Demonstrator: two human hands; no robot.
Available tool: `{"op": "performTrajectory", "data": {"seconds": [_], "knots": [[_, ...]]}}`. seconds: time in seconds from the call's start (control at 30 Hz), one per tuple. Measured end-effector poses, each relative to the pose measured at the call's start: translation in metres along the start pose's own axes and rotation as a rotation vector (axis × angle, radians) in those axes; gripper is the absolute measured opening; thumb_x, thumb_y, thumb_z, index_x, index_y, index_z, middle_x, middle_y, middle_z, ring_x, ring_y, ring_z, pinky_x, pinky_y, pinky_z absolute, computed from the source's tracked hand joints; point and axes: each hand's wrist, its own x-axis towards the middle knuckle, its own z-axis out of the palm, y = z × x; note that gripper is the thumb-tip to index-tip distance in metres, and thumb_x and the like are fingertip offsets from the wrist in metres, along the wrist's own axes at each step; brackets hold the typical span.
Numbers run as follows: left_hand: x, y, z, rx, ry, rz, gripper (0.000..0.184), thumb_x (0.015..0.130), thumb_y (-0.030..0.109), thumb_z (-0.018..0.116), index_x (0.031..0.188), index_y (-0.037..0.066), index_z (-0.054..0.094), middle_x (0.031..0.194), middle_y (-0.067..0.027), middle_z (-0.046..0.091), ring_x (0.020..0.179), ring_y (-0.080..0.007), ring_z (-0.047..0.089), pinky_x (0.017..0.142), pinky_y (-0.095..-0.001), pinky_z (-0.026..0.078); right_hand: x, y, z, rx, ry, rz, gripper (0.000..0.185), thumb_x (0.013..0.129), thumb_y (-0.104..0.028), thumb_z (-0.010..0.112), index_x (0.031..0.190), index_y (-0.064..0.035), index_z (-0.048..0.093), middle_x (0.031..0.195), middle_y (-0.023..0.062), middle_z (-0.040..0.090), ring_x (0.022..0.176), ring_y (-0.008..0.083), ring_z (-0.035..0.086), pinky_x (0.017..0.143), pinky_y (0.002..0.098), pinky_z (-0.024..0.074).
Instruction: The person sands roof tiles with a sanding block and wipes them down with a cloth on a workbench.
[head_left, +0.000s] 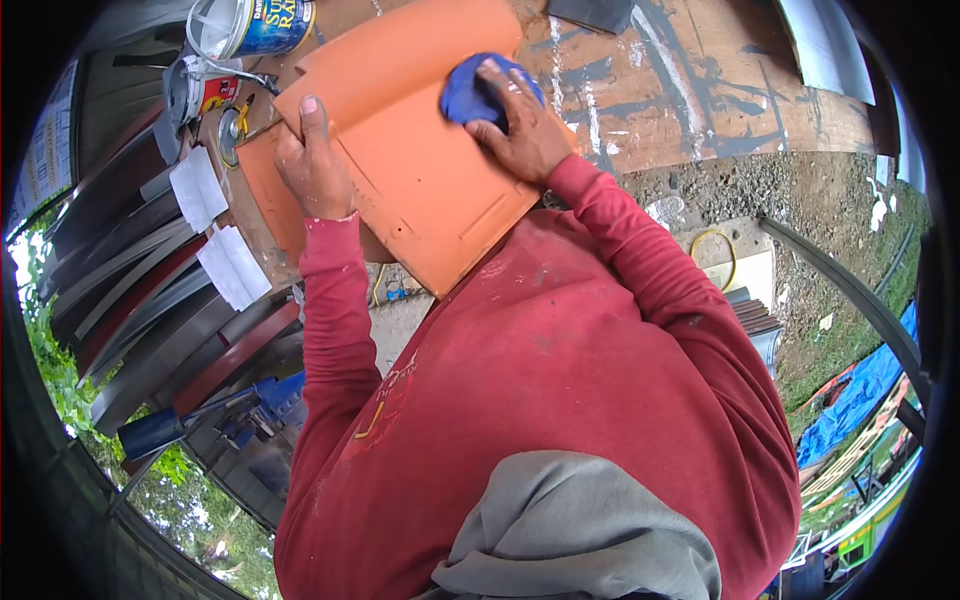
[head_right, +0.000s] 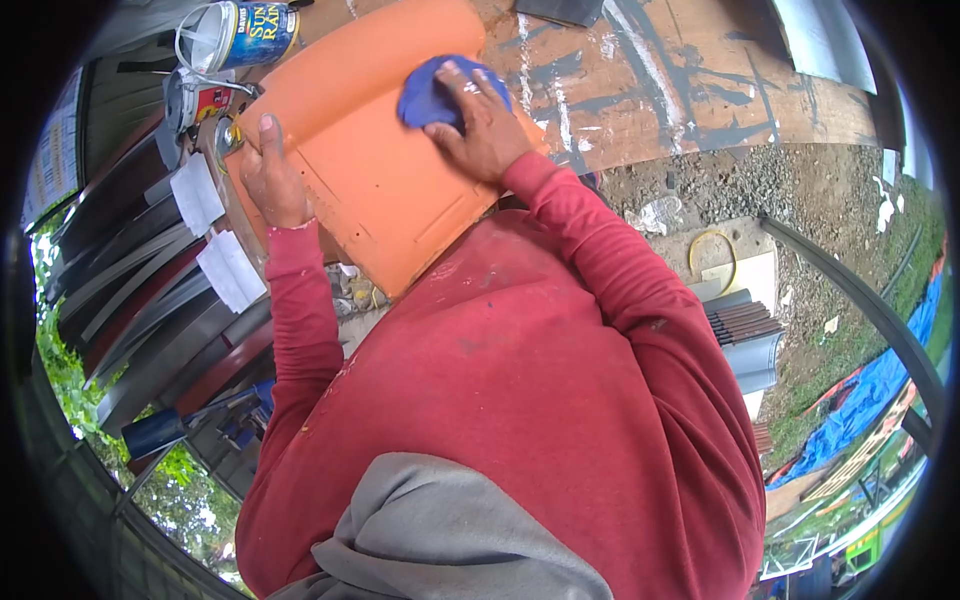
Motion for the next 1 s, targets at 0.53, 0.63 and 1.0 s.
{"op": "performTrajectory", "data": {"seconds": [0.53,0.63,1.0], "knots": [[0.013,0.007,0.007,0.181,-0.018,-0.045,0.048,0.103,0.036,0.057,0.125,-0.007,0.063,0.115,-0.0126,0.070,0.100,-0.0224,0.066,0.091,-0.0341,0.050,-0.078,-0.067,-0.081,0.445,-0.479,-0.369,0.036,0.099,-0.028,0.061,0.128,-0.0073,0.065,0.140,0.0154,0.060,0.137,0.0372,0.048,0.118,0.0506,0.0313],[0.008,0.001,-0.003,0.237,-0.007,-0.052,0.047,0.103,0.034,0.058,0.125,-0.008,0.062,0.117,-0.0137,0.069,0.104,-0.0220,0.065,0.094,-0.0337,0.049,-0.074,-0.006,-0.068,0.333,-0.346,-0.171,0.034,0.101,-0.029,0.057,0.126,-0.0079,0.066,0.139,0.0100,0.062,0.136,0.0305,0.051,0.120,0.0514,0.0265],[-0.024,-0.021,-0.011,0.096,0.193,-0.054,0.046,0.104,0.037,0.056,0.113,-0.007,0.065,0.101,-0.0080,0.068,0.090,-0.0159,0.061,0.081,-0.0336,0.049,0.049,0.124,-0.150,-0.262,0.463,0.275,0.071,0.086,-0.059,0.068,0.120,0.0036,0.065,0.115,0.0256,0.069,0.110,0.0370,0.067,0.093,0.0450,0.0522]]}}
